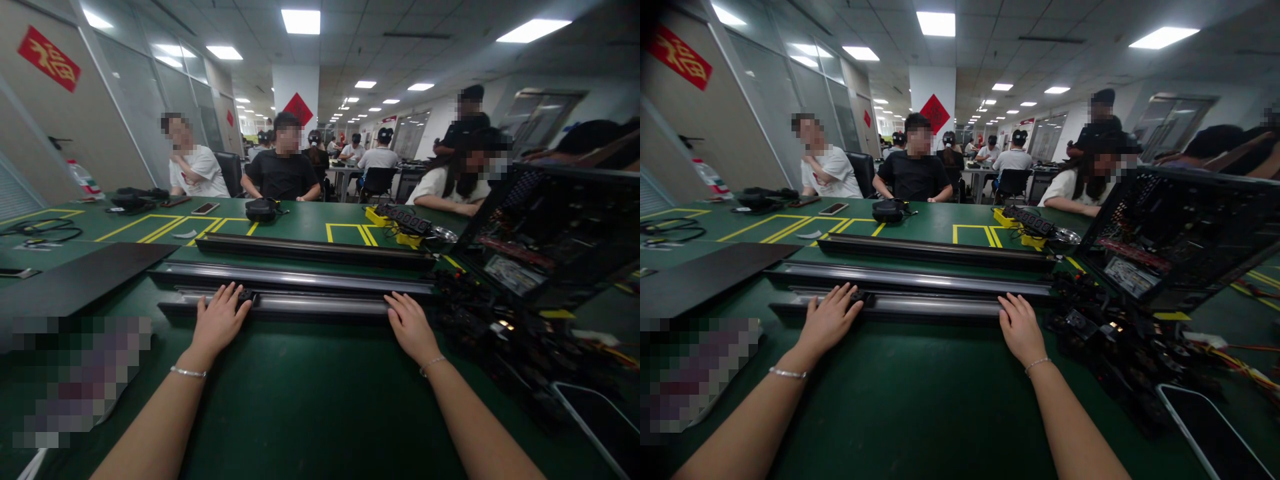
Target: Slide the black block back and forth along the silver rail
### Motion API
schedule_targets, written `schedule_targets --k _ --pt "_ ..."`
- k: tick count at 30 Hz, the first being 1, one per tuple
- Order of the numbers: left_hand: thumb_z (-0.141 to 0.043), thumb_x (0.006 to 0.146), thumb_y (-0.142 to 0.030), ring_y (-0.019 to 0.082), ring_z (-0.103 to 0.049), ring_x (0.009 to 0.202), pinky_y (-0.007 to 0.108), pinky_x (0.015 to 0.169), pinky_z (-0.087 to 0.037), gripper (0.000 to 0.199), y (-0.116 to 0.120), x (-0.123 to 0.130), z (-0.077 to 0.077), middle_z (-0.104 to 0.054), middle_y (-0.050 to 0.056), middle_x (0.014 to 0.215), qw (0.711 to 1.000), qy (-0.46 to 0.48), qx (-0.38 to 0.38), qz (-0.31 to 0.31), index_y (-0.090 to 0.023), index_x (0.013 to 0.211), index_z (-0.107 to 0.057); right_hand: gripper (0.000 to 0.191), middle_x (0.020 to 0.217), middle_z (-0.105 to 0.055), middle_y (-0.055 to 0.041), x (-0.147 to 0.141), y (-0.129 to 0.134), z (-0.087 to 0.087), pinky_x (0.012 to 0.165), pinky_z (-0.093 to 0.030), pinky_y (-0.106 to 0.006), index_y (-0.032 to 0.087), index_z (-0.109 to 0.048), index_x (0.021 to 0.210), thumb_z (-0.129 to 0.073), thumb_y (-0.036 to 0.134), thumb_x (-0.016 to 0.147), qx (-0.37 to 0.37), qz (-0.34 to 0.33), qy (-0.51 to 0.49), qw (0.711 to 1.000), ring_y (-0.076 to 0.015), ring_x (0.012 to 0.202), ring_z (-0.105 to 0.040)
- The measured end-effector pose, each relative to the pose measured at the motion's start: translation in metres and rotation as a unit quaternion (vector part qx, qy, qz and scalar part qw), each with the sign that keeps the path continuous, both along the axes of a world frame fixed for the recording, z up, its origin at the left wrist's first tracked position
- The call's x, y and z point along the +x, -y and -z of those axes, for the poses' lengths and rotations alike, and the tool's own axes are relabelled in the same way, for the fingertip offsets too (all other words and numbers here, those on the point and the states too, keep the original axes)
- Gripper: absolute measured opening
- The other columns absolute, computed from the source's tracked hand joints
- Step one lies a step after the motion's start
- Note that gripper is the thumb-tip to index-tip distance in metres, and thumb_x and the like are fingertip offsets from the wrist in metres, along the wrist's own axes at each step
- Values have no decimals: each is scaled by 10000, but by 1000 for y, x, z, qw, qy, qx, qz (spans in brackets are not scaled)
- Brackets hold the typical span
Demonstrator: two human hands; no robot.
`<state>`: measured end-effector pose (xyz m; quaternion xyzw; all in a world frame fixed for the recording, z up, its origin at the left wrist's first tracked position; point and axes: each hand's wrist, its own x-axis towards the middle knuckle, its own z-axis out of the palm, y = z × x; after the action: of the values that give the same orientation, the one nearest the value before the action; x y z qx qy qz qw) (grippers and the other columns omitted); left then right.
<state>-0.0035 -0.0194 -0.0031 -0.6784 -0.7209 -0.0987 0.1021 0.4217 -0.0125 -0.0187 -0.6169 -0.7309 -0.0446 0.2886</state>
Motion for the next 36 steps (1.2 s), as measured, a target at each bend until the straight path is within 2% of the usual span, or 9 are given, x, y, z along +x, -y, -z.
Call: schedule_targets --k 11,26,36 --pt "-240 886 -476 267 -263 1348 545 1061 -188 576 3 15 -4 -349 97 1442 1000 6 -3 20 -177 1356 -388 433 1276 -541 -73 0 0 0 1049 -318 -477 209 -582 1195 -318 350 882 1 0 -3 1000 -247 1263 -371" --pt "-225 892 -479 265 -297 1333 517 1062 -202 567 5 35 1 -380 102 1425 998 5 22 50 -183 1332 -425 446 1278 -535 -83 1 0 0 1057 -309 -447 176 -581 1193 -306 356 891 0 -1 6 1000 -247 1265 -362" --pt "-220 904 -460 291 -358 1294 532 1023 -268 564 5 36 4 -420 128 1395 996 -18 56 62 -139 1305 -454 438 1275 -540 -95 1 -1 2 1050 -319 -460 171 -588 1183 -316 343 885 9 -6 12 1000 -245 1263 -368"
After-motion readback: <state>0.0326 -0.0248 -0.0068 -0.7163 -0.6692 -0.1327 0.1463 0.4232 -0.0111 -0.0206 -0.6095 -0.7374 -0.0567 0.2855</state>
